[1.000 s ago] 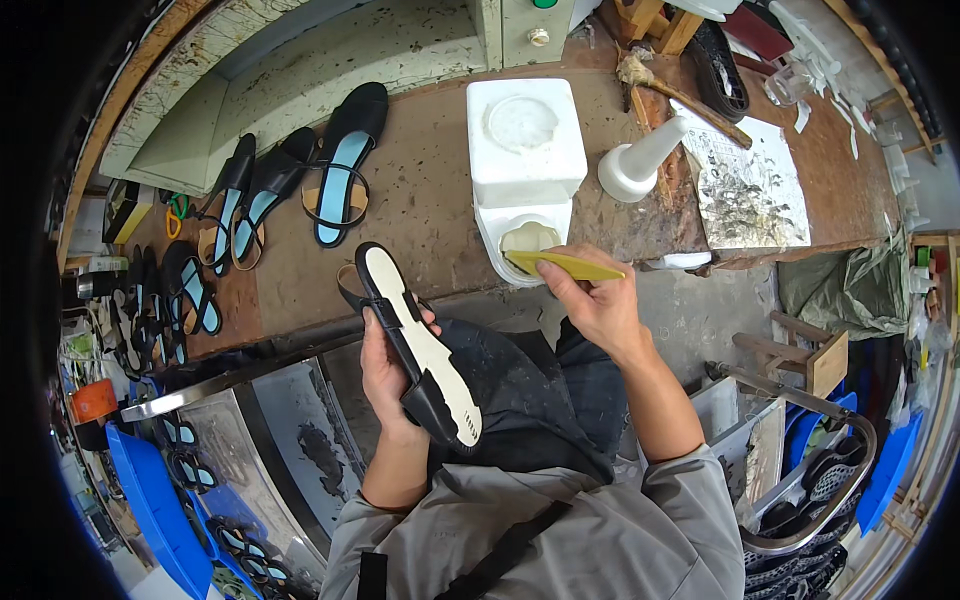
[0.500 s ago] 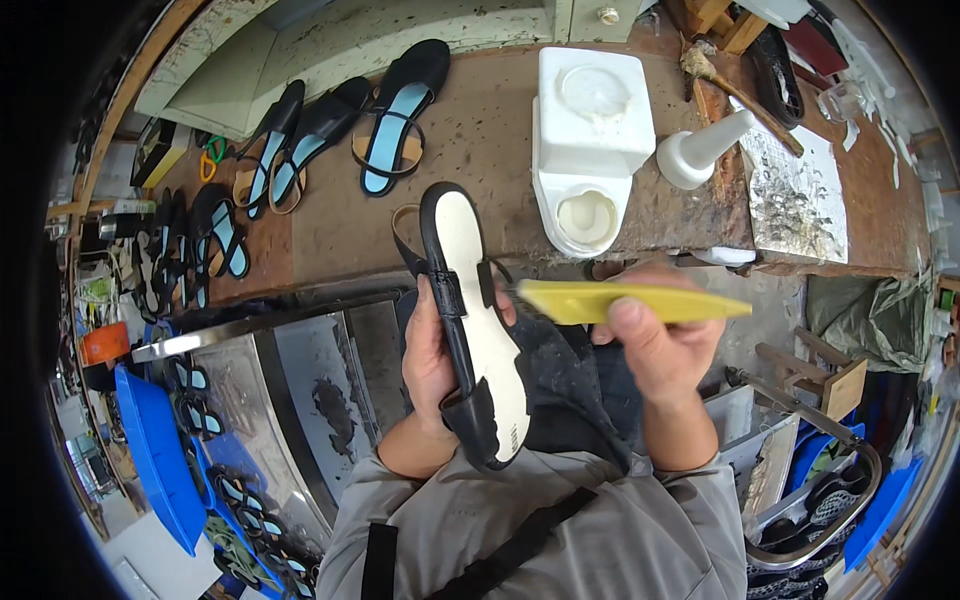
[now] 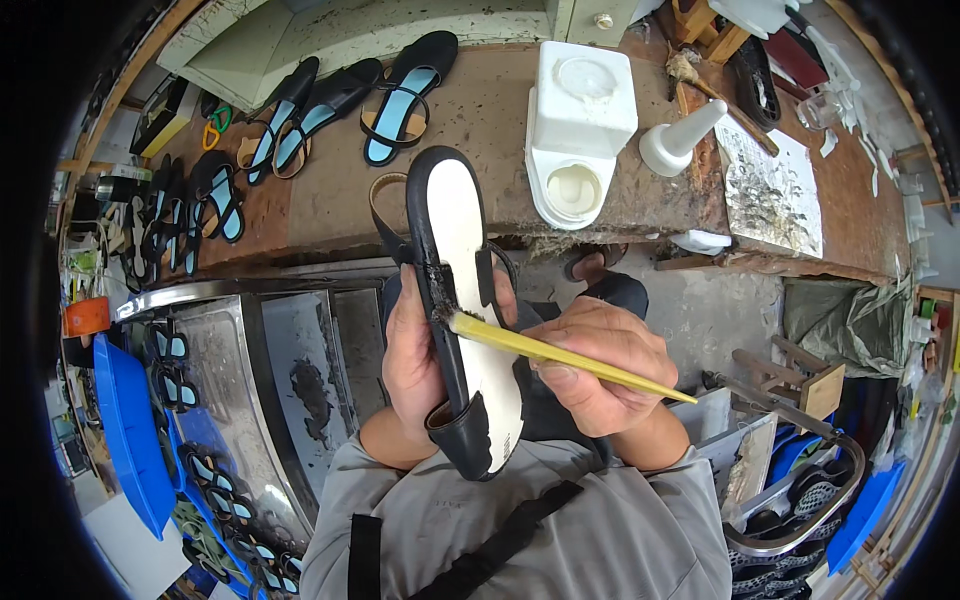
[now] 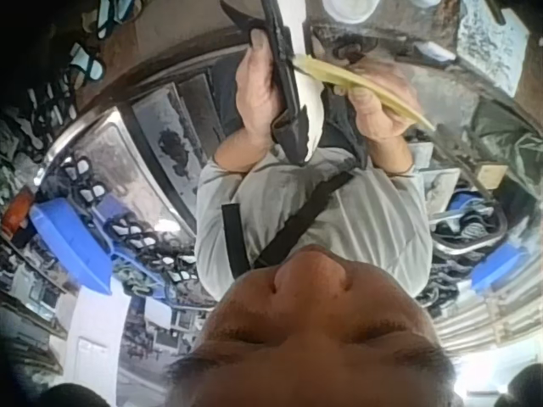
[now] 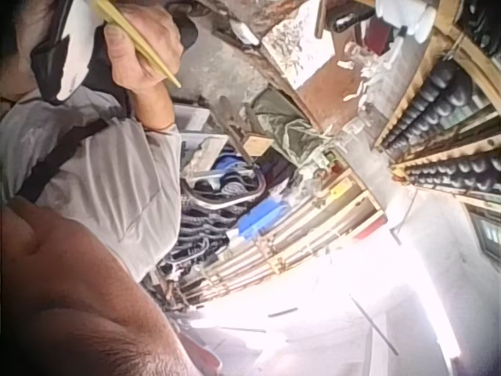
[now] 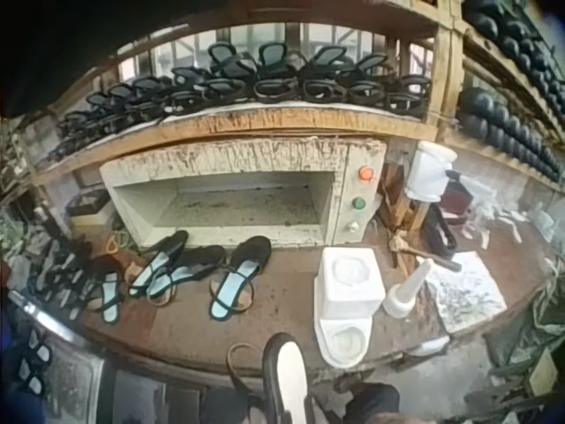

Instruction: Applying glue and assembling sandal components in a manufacturing workshop.

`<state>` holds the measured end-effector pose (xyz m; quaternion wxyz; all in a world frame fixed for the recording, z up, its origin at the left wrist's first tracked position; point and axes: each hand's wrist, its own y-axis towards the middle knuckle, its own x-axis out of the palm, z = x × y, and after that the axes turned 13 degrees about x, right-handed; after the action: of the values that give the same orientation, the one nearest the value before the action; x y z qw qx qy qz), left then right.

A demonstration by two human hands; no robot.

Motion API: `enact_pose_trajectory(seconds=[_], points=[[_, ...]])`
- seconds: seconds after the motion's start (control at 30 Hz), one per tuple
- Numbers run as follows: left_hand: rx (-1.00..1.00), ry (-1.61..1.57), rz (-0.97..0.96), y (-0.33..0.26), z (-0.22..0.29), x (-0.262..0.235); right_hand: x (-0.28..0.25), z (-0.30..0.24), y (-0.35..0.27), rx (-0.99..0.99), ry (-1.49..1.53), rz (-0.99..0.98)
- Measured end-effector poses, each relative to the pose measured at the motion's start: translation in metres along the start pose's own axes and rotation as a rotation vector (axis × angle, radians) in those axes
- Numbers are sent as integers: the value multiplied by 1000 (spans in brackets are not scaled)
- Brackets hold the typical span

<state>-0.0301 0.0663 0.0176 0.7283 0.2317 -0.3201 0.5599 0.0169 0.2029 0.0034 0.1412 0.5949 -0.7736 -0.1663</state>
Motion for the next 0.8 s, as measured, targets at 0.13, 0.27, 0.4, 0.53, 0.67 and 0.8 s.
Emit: enact_pose_trajectory(seconds=[0.13, 0.27, 0.4, 0.53, 0.67, 0.8], points=[[22, 68, -31, -5, 3, 3, -5, -4, -8, -28, 26, -21], [58, 60, -46, -10, 2, 7, -8, -10, -15, -67, 75, -28], [28, 72, -21, -15, 7, 11, -13, -15, -21, -82, 48, -68], [21, 67, -27, -18, 8, 15, -16, -21, -28, -93, 49, -72], [10, 62, -63, -21, 9, 16, -20, -27, -33, -115, 31, -85], [-11, 54, -5, -26, 7, 21, -23, -28, -38, -140, 49, -95]])
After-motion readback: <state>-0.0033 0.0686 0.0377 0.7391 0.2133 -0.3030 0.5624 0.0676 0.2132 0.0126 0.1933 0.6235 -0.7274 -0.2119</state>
